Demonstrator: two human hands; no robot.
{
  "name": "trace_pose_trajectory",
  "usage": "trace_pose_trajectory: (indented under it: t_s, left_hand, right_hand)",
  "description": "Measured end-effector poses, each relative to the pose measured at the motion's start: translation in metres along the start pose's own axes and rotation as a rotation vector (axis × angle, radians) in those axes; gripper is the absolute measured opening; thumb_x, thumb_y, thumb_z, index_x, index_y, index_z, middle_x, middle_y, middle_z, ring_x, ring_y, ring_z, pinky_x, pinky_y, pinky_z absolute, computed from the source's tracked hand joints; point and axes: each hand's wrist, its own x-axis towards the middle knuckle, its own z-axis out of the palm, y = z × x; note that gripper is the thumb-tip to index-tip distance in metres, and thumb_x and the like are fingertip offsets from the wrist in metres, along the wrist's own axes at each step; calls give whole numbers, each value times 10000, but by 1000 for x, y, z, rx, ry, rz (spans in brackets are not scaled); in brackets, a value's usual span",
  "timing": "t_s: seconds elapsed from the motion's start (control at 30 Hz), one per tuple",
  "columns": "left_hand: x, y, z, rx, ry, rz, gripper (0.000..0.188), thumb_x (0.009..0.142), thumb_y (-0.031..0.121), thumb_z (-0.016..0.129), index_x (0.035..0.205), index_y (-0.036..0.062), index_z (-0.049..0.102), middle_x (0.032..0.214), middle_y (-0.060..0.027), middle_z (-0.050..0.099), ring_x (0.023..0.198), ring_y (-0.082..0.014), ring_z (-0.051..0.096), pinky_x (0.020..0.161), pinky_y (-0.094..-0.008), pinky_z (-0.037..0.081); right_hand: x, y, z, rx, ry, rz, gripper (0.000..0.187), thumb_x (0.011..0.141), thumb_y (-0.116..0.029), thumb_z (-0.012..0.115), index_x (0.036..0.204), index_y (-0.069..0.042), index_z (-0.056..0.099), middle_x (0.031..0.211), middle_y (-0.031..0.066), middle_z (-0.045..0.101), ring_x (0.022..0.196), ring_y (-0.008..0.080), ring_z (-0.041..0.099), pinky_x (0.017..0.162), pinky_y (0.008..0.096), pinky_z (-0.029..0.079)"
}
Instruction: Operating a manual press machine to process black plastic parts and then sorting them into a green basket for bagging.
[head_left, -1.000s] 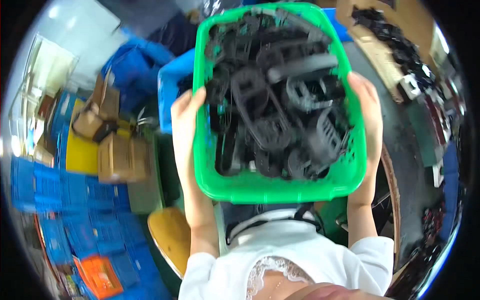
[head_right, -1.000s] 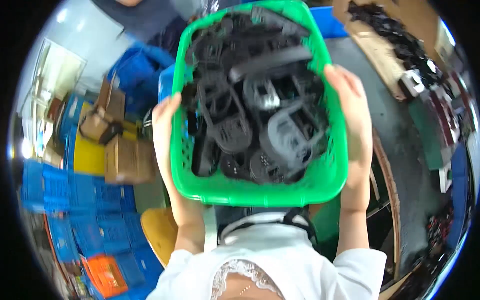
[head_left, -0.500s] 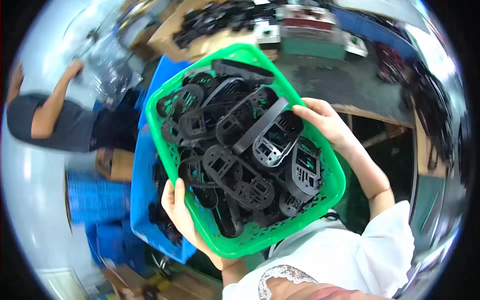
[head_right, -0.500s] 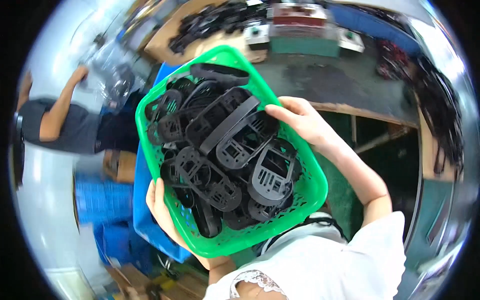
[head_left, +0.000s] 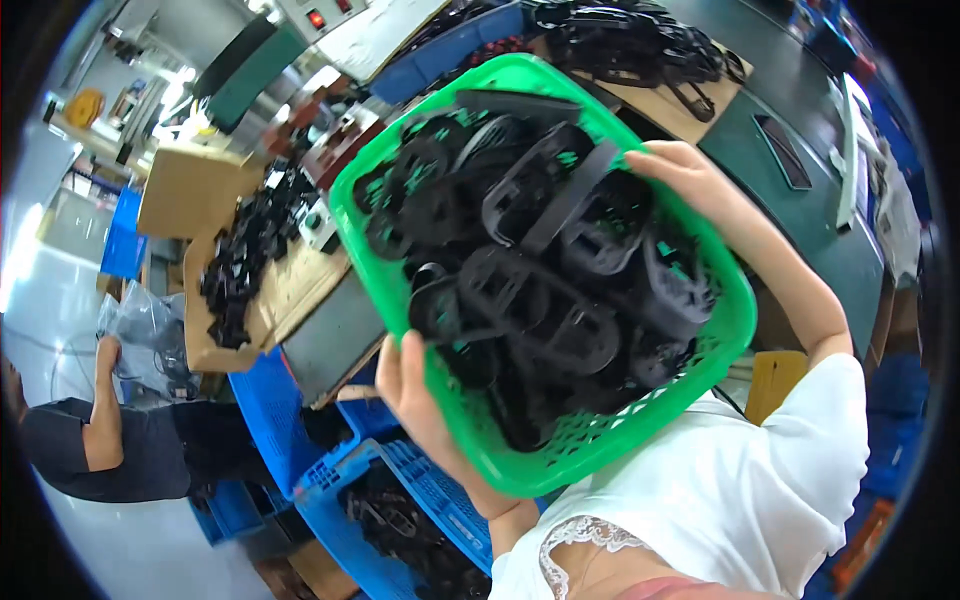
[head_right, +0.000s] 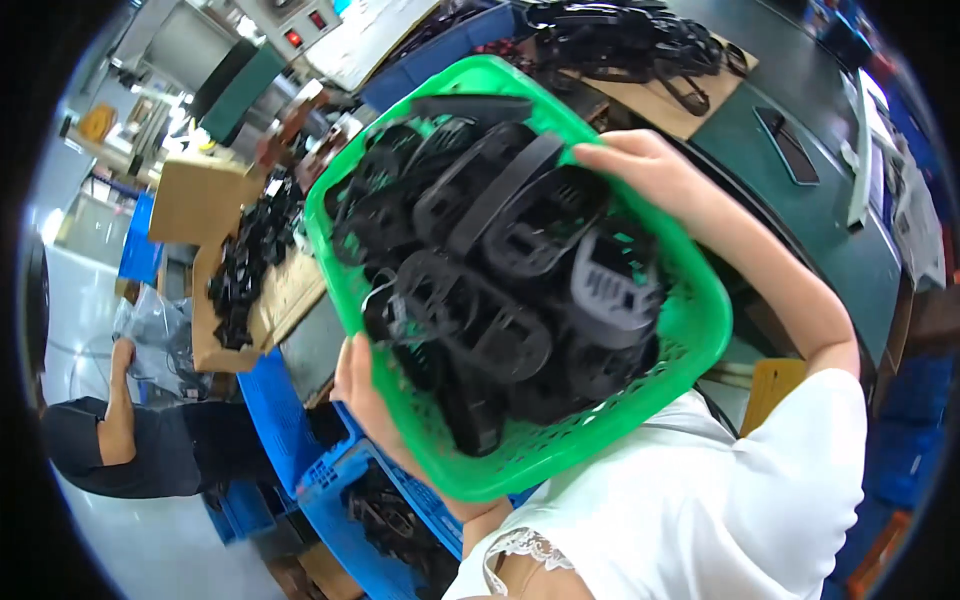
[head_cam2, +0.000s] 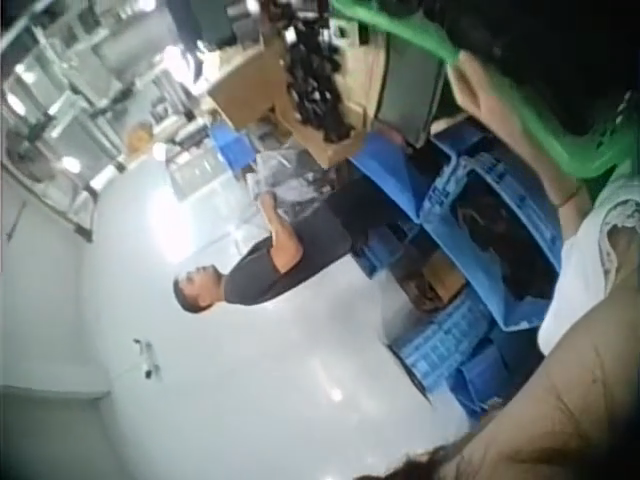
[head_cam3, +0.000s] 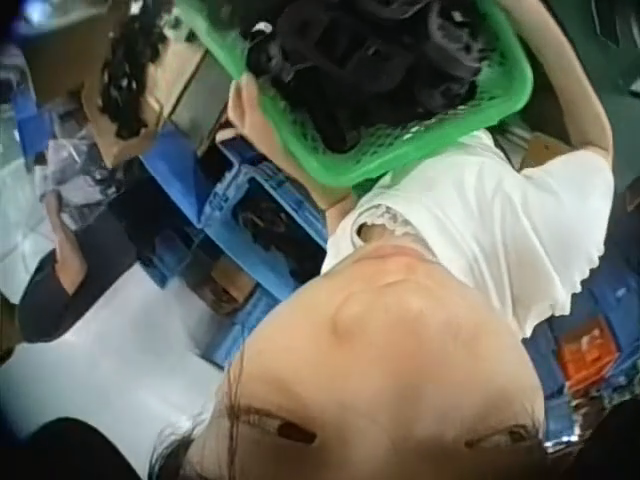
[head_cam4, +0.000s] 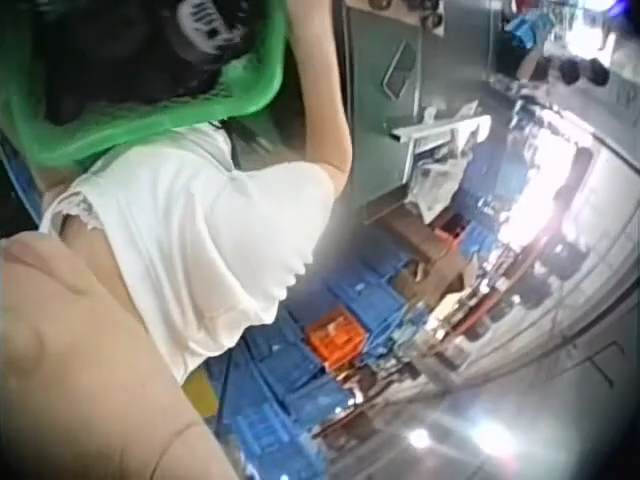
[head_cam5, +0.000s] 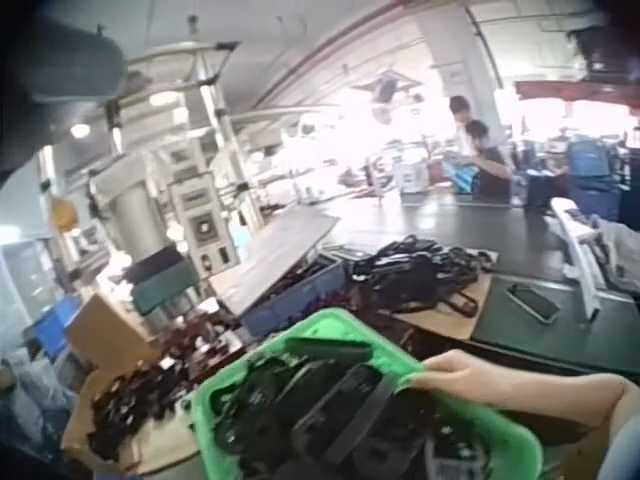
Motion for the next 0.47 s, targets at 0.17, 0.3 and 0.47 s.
trace_pose_trajectory:
  t_s: [0.17,0.3,0.47]
  left_hand:
    - [1,3,35,-7,-680,-90,38,830,93,565,833,59,548,647,95,403,537,10,312,461,-170,207]
    - [-23,-12,87,89,-1043,-85,130,829,98,572,720,84,502,612,109,360,529,25,272,454,-179,171]
    - [-59,-51,186,193,-1275,5,148,822,113,586,709,81,496,601,104,355,517,20,264,448,-184,169]
  right_hand:
    - [-97,-28,-22,39,494,149,367,828,-304,554,976,31,583,865,9,570,865,66,479,758,203,364]
    - [-161,6,-64,99,643,49,311,842,-294,532,871,8,600,739,-49,540,670,11,459,566,175,353]
    - [-196,45,-136,133,908,113,283,822,-253,550,942,-2,599,800,4,592,725,21,523,598,170,403]
